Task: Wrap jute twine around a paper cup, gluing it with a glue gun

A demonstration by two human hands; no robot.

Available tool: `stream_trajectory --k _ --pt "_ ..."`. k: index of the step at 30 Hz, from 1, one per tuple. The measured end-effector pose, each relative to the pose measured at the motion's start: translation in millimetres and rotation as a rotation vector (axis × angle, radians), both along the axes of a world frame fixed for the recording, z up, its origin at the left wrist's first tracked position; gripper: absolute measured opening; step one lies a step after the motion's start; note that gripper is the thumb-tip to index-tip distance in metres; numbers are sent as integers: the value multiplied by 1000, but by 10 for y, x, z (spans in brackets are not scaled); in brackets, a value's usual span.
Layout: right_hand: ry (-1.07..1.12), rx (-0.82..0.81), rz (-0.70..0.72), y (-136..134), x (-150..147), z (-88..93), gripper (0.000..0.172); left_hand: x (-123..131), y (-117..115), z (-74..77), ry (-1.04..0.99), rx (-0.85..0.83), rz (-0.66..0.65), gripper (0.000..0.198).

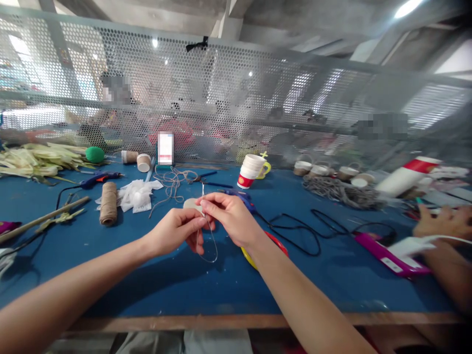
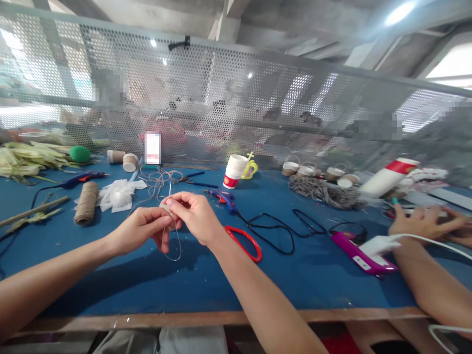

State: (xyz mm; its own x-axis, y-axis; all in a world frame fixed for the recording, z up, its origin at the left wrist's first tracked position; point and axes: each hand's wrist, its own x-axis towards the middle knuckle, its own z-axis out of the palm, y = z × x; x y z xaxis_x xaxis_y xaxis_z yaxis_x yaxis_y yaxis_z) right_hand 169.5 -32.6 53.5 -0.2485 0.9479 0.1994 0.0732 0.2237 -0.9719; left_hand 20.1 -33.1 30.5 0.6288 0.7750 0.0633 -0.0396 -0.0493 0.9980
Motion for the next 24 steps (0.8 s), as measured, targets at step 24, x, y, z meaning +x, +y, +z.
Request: stream_trajectory --k 24 --pt "-155 -63 195 -87 -49 -23 20 -130 179 78 -209 58 232 17"
